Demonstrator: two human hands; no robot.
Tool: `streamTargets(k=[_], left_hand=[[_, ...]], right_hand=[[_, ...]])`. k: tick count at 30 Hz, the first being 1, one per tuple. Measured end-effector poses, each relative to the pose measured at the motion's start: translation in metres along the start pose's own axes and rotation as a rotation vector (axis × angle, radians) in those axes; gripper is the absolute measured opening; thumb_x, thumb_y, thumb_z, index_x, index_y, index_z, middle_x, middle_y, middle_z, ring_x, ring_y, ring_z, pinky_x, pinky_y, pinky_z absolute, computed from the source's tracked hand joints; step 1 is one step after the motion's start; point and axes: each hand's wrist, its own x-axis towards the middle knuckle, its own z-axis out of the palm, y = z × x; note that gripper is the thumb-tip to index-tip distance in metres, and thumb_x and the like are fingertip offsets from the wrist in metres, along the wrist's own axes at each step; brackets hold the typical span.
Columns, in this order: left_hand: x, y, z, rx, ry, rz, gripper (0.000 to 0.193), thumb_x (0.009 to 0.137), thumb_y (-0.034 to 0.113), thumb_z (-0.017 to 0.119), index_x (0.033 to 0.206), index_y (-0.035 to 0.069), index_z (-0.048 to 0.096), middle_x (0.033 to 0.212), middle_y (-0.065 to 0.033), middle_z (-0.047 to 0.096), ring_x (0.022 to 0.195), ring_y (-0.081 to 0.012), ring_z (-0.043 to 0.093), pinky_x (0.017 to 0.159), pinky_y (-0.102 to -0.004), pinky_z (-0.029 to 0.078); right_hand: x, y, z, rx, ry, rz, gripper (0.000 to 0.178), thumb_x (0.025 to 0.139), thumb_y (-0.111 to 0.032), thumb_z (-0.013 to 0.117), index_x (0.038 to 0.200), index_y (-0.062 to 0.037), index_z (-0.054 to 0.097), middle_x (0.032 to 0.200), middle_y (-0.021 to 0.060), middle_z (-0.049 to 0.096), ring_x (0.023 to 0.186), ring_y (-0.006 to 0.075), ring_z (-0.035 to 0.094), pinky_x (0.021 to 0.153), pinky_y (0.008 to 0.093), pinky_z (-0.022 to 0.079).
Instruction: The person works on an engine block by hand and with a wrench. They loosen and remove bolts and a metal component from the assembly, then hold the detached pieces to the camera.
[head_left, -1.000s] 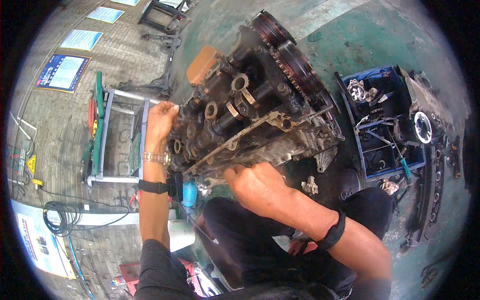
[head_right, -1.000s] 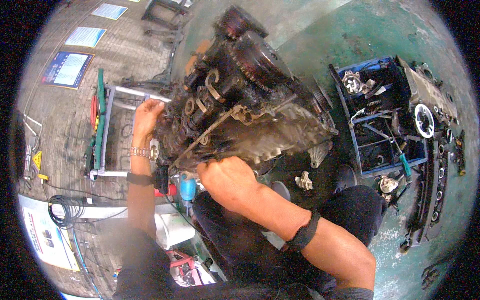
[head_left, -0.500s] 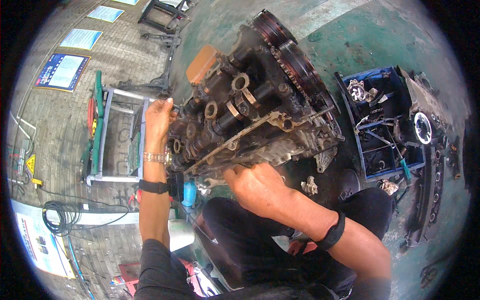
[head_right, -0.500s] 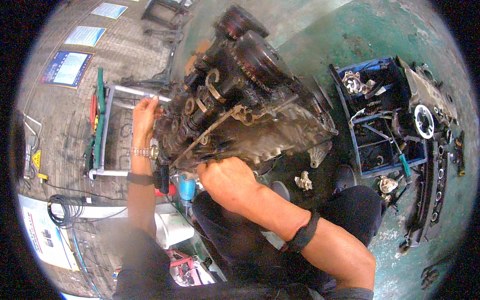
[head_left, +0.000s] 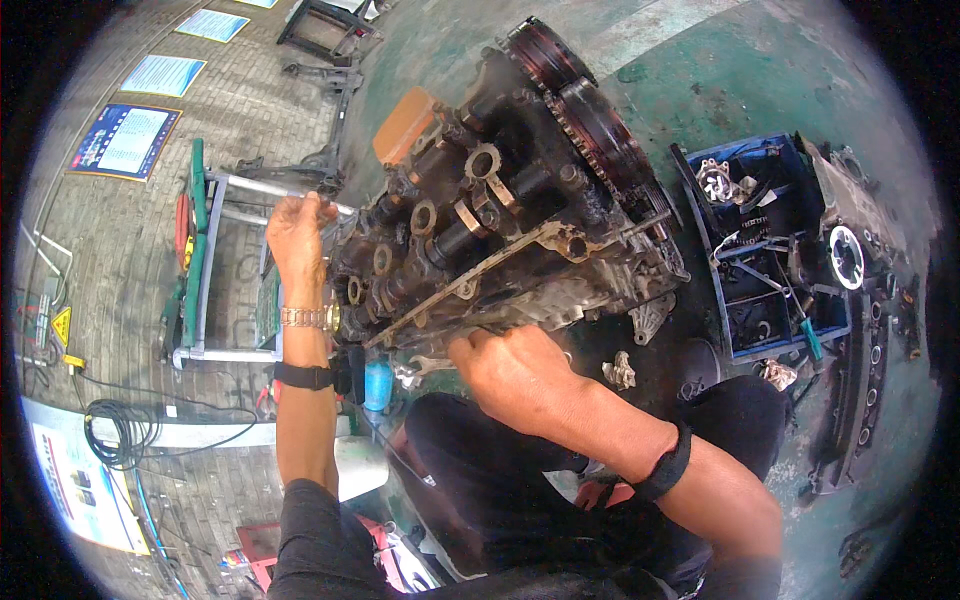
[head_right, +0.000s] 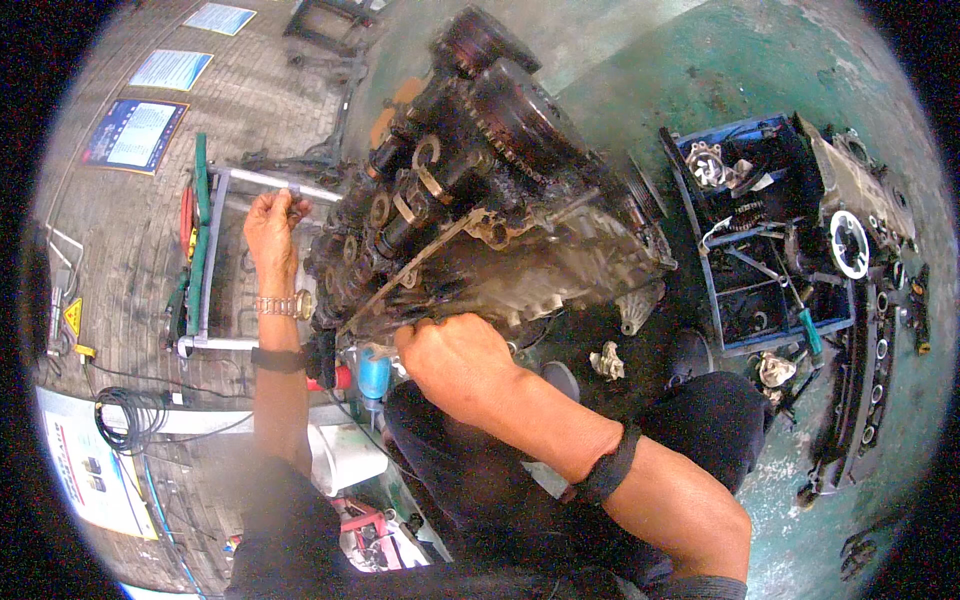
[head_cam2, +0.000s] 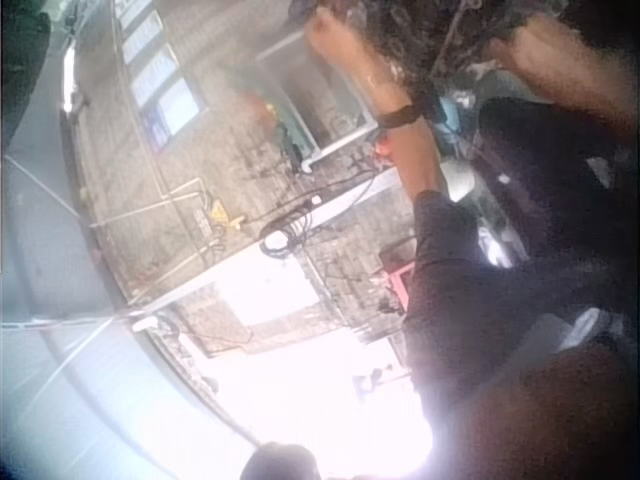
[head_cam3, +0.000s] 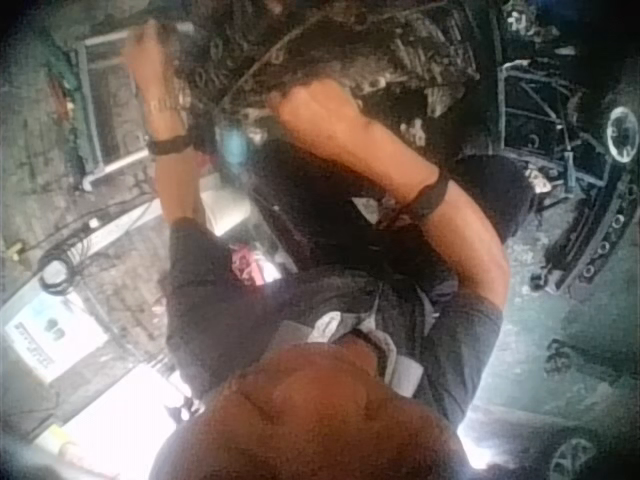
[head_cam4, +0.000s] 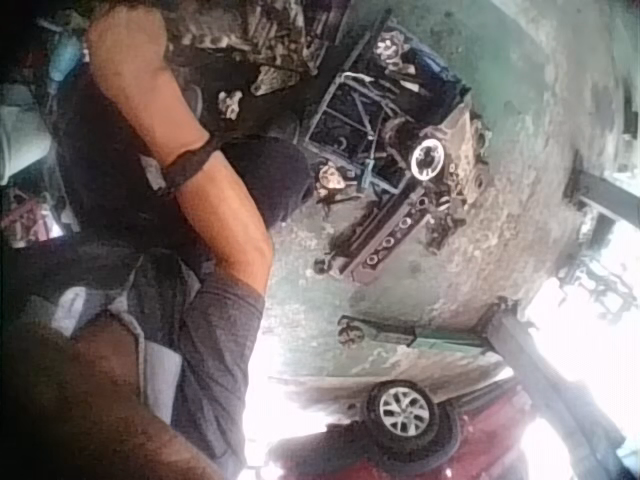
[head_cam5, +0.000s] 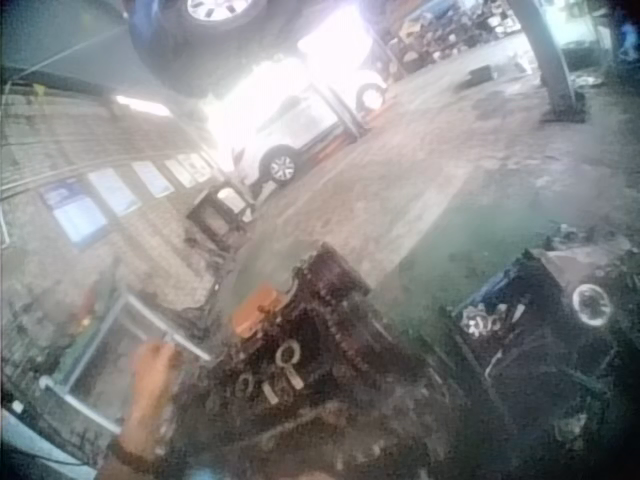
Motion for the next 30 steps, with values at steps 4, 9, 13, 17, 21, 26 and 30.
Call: streamTargets(k=[4, 9, 13, 17, 21, 26, 30], left_hand=[[-0.003, 0.005, -0.004, 0.146, -0.124, -0.041, 0.014, 0.089, 0.009, 0.063, 0.078, 0.004, 0.056, 0.070, -0.0036, 0.058, 0.054, -0.0117, 0.053, 0.052, -0.0259, 0.046], [-0.013, 0.005, -0.008, 0.233, -0.327, -0.266, 0.008, 0.089, 0.009, 0.062, 0.084, 0.010, 0.055, 0.070, 0.0033, 0.053, 0.052, -0.0058, 0.044, 0.047, -0.0207, 0.037], [-0.018, 0.001, -0.002, 0.417, -0.384, -0.090, 0.006, 0.088, 0.011, 0.064, 0.091, 0.010, 0.059, 0.070, 0.0065, 0.052, 0.054, -0.0023, 0.040, 0.046, -0.0192, 0.031], [-0.021, 0.003, -0.006, 0.379, -0.411, -0.140, 0.008, 0.086, 0.010, 0.066, 0.091, 0.009, 0.060, 0.070, 0.0061, 0.053, 0.056, -0.0025, 0.040, 0.047, -0.0193, 0.030], [-0.022, 0.005, -0.010, 0.438, -0.473, -0.123, 0.013, 0.084, 0.009, 0.069, 0.094, 0.007, 0.061, 0.074, 0.0040, 0.058, 0.062, -0.0047, 0.047, 0.054, -0.0199, 0.036], [-0.025, 0.002, -0.015, 0.370, -0.490, -0.112, 0.016, 0.082, 0.004, 0.069, 0.096, 0.004, 0.061, 0.082, 0.0014, 0.061, 0.074, -0.0075, 0.054, 0.067, -0.0223, 0.042], [-0.025, 0.000, -0.016, 0.289, -0.478, -0.139, 0.017, 0.081, -0.003, 0.066, 0.096, 0.002, 0.060, 0.087, 0.0001, 0.061, 0.080, -0.0087, 0.056, 0.074, -0.0233, 0.045]], right_hand=[[0.000, 0.000, -0.001, 0.006, 0.001, -0.009, 0.010, 0.075, -0.010, 0.058, 0.080, -0.0015, 0.061, 0.070, 0.0167, 0.065, 0.063, 0.0312, 0.067, 0.056, 0.0413, 0.055], [0.000, -0.001, -0.001, -0.005, -0.005, -0.015, 0.010, 0.075, -0.009, 0.058, 0.080, -0.0019, 0.061, 0.070, 0.0164, 0.066, 0.064, 0.0307, 0.067, 0.057, 0.0409, 0.055], [0.000, -0.001, -0.001, -0.004, -0.025, -0.009, 0.011, 0.074, -0.009, 0.059, 0.081, -0.0020, 0.061, 0.071, 0.0163, 0.066, 0.064, 0.0304, 0.067, 0.057, 0.0406, 0.055], [0.000, -0.001, -0.002, -0.008, -0.027, -0.020, 0.012, 0.074, -0.009, 0.059, 0.082, -0.0016, 0.062, 0.071, 0.0162, 0.066, 0.064, 0.0304, 0.067, 0.058, 0.0408, 0.055], [0.000, -0.001, -0.002, -0.004, -0.029, -0.013, 0.013, 0.074, -0.010, 0.059, 0.083, -0.0013, 0.062, 0.071, 0.0160, 0.066, 0.065, 0.0304, 0.067, 0.058, 0.0410, 0.055], [-0.001, -0.001, -0.002, -0.018, -0.059, -0.008, 0.013, 0.074, -0.010, 0.059, 0.083, -0.0013, 0.062, 0.071, 0.0162, 0.066, 0.065, 0.0302, 0.068, 0.058, 0.0408, 0.055], [-0.001, -0.002, -0.001, -0.004, -0.060, -0.012, 0.013, 0.075, -0.010, 0.059, 0.084, -0.0015, 0.062, 0.071, 0.0164, 0.066, 0.065, 0.0302, 0.068, 0.058, 0.0410, 0.055]])
